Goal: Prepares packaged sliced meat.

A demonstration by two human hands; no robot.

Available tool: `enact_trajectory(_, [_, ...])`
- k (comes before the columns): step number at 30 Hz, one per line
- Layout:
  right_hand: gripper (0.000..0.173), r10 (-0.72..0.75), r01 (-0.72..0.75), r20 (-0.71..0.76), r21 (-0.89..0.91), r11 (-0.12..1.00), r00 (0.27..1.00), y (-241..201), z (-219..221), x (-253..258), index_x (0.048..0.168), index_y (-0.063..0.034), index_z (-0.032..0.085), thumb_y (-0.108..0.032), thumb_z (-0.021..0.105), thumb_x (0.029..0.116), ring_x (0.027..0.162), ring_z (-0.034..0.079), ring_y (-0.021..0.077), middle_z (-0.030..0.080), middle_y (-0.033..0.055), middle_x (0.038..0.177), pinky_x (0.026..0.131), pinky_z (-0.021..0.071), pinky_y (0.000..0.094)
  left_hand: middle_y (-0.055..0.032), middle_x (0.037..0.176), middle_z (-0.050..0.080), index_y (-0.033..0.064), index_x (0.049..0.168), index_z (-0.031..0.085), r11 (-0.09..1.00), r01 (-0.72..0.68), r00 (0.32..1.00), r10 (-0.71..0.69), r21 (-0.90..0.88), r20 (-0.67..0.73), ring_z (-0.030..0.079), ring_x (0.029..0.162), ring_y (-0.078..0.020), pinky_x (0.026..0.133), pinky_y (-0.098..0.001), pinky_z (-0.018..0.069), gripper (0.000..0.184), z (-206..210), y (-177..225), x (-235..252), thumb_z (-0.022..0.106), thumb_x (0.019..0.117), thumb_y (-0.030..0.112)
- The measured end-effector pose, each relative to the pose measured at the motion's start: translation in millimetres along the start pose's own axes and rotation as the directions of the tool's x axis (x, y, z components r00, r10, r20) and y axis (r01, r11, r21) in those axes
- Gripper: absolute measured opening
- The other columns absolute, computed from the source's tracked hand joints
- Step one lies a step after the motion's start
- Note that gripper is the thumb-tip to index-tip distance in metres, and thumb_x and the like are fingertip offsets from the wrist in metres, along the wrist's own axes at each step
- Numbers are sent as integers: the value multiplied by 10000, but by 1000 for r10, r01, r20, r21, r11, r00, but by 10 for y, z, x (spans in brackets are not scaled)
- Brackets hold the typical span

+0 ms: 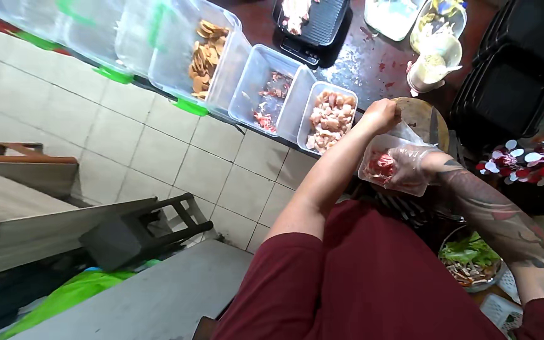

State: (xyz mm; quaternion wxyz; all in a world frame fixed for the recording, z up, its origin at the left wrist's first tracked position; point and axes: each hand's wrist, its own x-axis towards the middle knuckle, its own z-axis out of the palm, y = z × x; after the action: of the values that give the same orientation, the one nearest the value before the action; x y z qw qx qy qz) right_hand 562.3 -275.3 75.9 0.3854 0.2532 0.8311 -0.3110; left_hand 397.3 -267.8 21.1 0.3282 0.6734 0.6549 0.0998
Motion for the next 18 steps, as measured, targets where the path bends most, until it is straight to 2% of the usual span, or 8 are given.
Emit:
enact_trajectory(2, [622, -13, 12, 13, 30, 999, 1000, 7, 15, 0, 1205, -136, 640, -381, 924, 709, 1012, 685, 319, 712, 121, 1059, 896, 534, 611, -140, 1032, 725, 79, 1010, 738, 1000, -6, 1000, 6, 5, -14, 686, 1058, -327, 929, -556, 525, 252, 29, -20, 2, 563, 1017, 261])
enact_trajectory(5, [616, -40, 40, -6, 96, 995, 999, 116, 61, 37, 1217, -185, 635, -349, 933, 704, 1006, 692, 302, 719, 102, 1049, 888, 539, 609, -143, 1022, 727, 76, 1002, 737, 1000, -19, 998, 20, 8, -51, 690, 1047, -331, 922, -552, 529, 255, 98, -60, 13, 549, 1024, 246])
enact_trajectory(8, [703, -81, 123, -120, 396, 910, 989, 319, 117, -59, 1250, -237, 657, -228, 966, 619, 966, 726, 231, 747, 56, 1054, 874, 594, 544, -138, 1053, 727, 70, 1012, 731, 1000, -18, 993, 17, -12, -114, 688, 1062, -326, 936, -542, 529, 236, 168, -157, 36, 543, 1026, 211])
enact_trajectory(9, [747, -101, 173, -163, 524, 834, 981, 402, 124, -126, 1271, -232, 660, -170, 956, 588, 975, 732, 213, 753, 54, 1082, 881, 611, 510, -139, 1078, 723, 62, 1029, 728, 999, -29, 989, 24, -29, -149, 683, 1080, -323, 954, -531, 524, 228, 195, -196, 47, 543, 1029, 193])
enact_trajectory(11, [766, -151, 292, -258, 691, 661, 954, 553, 119, -271, 1310, -156, 640, -71, 911, 599, 1015, 726, 203, 742, 76, 1138, 905, 618, 447, -136, 1084, 720, 51, 1061, 735, 997, -69, 970, 56, -45, -237, 682, 1078, -312, 966, -491, 528, 206, 238, -252, 42, 551, 1013, 130])
enact_trajectory(13, [794, -178, 403, -366, 746, 530, 913, 723, 138, -342, 1358, -70, 599, 10, 888, 623, 1084, 708, 191, 724, 99, 1199, 970, 600, 390, -144, 1050, 709, 46, 1098, 738, 993, -117, 948, 107, -17, -300, 668, 1056, -315, 959, -444, 518, 211, 251, -280, 18, 551, 1024, 111])
enact_trajectory(16, [833, -69, 427, -460, 743, 516, 885, 941, 189, -378, 1375, -29, 556, -36, 906, 619, 1103, 690, 138, 707, 89, 1211, 985, 583, 334, -163, 1080, 668, 41, 1126, 716, 985, -172, 913, 171, 30, -370, 629, 1057, -338, 962, -434, 511, 198, 290, -344, -19, 576, 1019, 131])
enact_trajectory(18, [829, -9, 436, -487, 774, 460, 874, 1047, 240, -413, 1386, -24, 541, -58, 887, 634, 1091, 691, 136, 703, 93, 1211, 967, 591, 333, -186, 1200, 642, 53, 1271, 676, 982, -185, 890, 181, 31, -418, 606, 1129, -365, 1005, -462, 499, 297, 258, -329, -83, 627, 997, 154])
